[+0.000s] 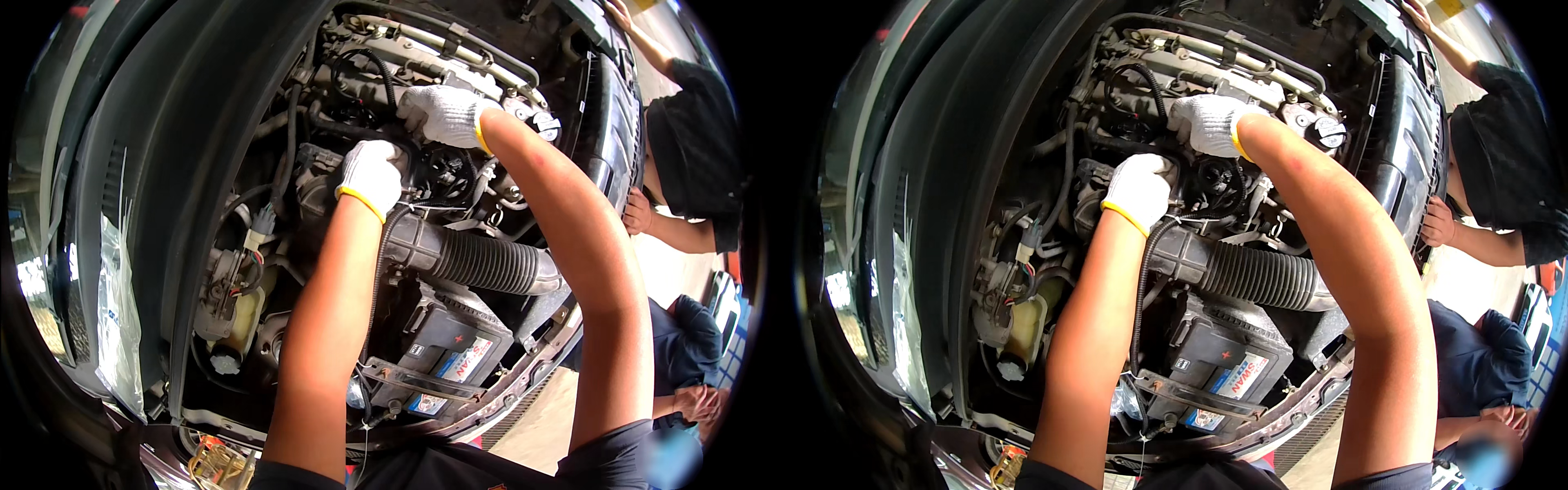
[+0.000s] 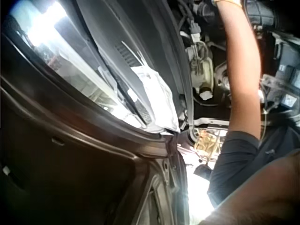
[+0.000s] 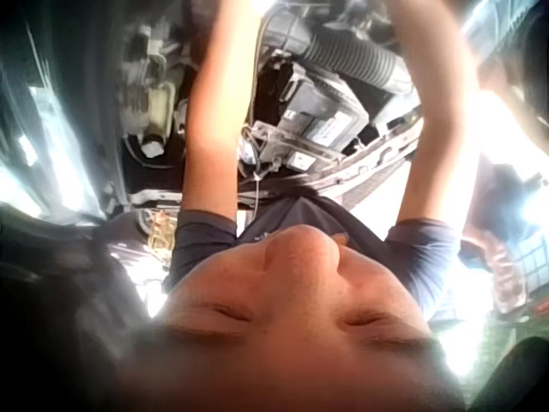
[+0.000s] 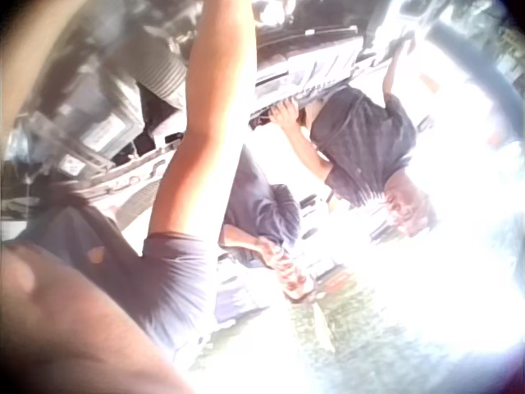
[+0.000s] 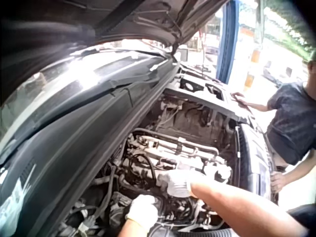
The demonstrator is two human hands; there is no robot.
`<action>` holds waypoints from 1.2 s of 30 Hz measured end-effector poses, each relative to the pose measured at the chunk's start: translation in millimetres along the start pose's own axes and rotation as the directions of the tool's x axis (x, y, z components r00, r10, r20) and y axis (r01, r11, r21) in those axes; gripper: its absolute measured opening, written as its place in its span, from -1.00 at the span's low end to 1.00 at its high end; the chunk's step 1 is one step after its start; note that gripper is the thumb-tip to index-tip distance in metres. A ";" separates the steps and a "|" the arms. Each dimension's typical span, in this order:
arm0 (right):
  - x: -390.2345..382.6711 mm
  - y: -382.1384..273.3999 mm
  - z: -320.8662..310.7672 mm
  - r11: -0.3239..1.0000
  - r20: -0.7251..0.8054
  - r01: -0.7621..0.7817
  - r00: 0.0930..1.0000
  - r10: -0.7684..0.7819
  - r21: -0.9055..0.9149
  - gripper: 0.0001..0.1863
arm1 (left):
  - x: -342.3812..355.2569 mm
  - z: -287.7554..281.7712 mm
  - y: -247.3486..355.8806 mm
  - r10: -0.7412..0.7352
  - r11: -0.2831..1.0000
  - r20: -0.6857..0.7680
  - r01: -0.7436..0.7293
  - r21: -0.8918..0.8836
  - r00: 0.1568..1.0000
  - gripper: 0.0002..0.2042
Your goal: The person works under the open hood of a car, handling a plastic bag containing small parts and then manipulating hoses and connectors within the engine bay. The person appears to be performing maintenance or repair tasks on the engine components.
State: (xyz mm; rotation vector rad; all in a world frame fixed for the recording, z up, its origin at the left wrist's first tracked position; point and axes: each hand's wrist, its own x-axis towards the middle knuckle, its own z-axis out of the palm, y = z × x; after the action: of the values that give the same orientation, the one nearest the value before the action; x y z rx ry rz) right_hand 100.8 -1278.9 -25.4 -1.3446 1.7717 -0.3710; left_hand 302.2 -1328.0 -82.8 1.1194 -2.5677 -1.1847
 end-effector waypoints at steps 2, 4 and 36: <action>1.1 5.8 0.2 0.999 0.029 -0.001 1.000 0.000 0.036 -0.38 | -0.8 -0.2 2.6 0.007 1.000 0.007 -0.007 -0.009 1.000 -0.75; 3.2 2.5 -0.2 0.999 0.068 0.007 0.998 -0.004 -0.045 -0.38 | -0.2 3.9 -1.0 -0.002 1.000 -0.006 0.002 -0.010 1.000 -0.75; 11.9 -11.4 3.5 0.872 -0.119 -0.113 0.991 0.063 -0.476 -0.68 | 21.5 42.0 -9.4 -0.407 0.370 0.198 0.359 -0.857 0.892 -0.91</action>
State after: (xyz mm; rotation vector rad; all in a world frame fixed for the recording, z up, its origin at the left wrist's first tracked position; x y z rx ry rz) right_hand 110.1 -1292.9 -25.1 -1.5980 2.0909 0.0692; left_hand 276.5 -1320.3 -122.8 1.3800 -1.1781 -2.1609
